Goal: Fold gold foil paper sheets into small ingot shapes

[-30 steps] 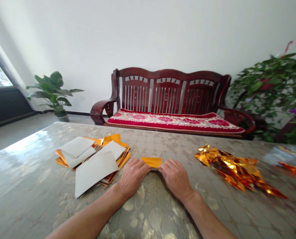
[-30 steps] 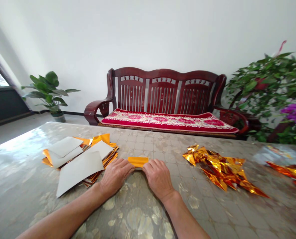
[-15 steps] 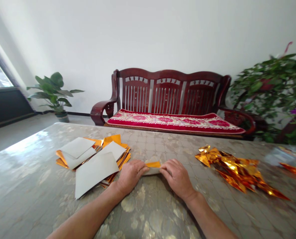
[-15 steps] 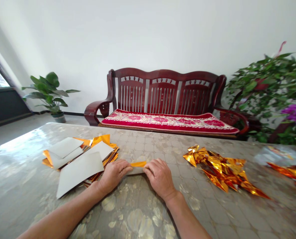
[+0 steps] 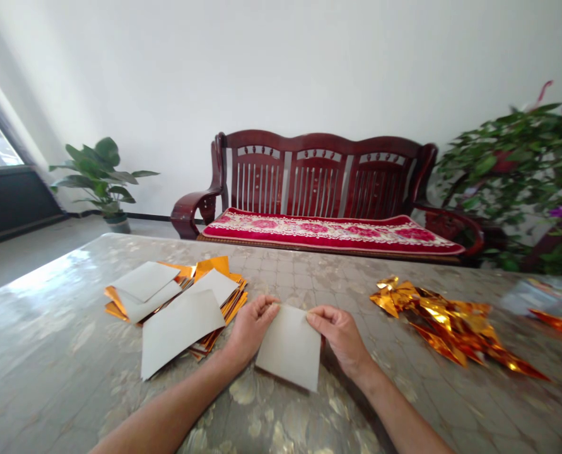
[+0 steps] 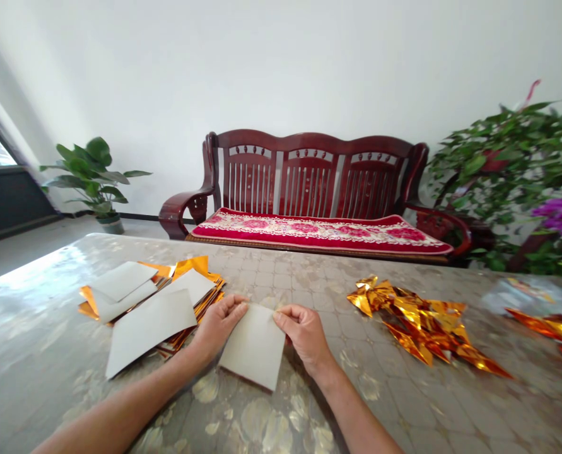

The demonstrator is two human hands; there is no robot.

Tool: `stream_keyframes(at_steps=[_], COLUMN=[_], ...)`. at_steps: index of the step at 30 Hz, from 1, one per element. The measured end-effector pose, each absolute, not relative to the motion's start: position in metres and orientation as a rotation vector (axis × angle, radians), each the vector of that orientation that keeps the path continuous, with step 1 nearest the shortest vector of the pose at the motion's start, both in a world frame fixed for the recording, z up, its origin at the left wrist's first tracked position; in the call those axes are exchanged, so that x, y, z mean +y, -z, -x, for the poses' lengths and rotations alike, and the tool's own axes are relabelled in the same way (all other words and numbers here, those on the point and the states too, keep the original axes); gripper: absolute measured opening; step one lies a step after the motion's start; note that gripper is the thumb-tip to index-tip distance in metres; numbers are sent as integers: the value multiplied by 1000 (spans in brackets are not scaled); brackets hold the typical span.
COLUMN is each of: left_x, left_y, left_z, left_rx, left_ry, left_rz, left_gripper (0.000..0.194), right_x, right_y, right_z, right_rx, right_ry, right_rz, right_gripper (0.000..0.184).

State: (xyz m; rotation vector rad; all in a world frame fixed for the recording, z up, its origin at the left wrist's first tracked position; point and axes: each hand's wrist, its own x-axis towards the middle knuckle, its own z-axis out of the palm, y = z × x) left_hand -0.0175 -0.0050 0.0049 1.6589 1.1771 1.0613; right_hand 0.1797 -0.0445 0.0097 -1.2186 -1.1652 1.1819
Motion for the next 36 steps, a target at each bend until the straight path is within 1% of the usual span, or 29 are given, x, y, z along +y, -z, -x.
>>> stream_keyframes(at_steps=[3, 4, 5, 7, 11, 14, 16, 21, 27, 29, 32, 34, 36], left_x=[-9, -13, -17, -25, -34, -33, -31, -28, -24, -22, -20, -18, -16], left_y=[-6, -7, -8, -9, -8, -7, -7, -7, -4, -2, 2, 4, 5], left_z=[22, 23, 23, 19, 7, 2, 2, 2, 3, 5, 9, 12, 15], left_rx=[1343, 1348, 1317, 1265, 1282, 1325, 1332, 1329, 1284, 1309, 1307, 1254, 1137], left_ry=[-1259, -1310, -1296, -1175, -971, -964, -985, -1035, -1033, -1028, -1053, -1101, -1172], left_rz=[-1927, -2053, -2152, -2229, -2211, -2135, -2087, -2047, -2095, -2134, -2215, -2283, -2363], left_gripper=[28, 24, 19, 19, 28, 28, 27, 25, 27, 27, 26, 24, 23], right_x=[-41, -41, -40, -41, -45, -50, -54, -59, -57, -57, -55, -55, -54], right_y=[-3, -2, -1, 0, -1, -1, -1, -1, -3, -1, 2, 2, -1], right_z=[-179, -178, -178, -175, -165, -159, -156, -154, -157, -158, -162, -166, -170], right_rx=[-1084, -1074, -1074, -1102, -1257, -1458, -1599, -1847, -1905, -1906, -1847, -1793, -1812], right_ry=[-1139, -1120, -1102, -1070, -1007, -870, -760, -528, -454, -431, -351, -228, -29], right_rz=[1287, 1306, 1324, 1348, 1298, 1262, 1260, 1224, 1178, 1173, 1219, 1279, 1325], right_gripper=[41, 42, 43, 44, 42, 34, 32, 40, 45, 41, 29, 26, 28])
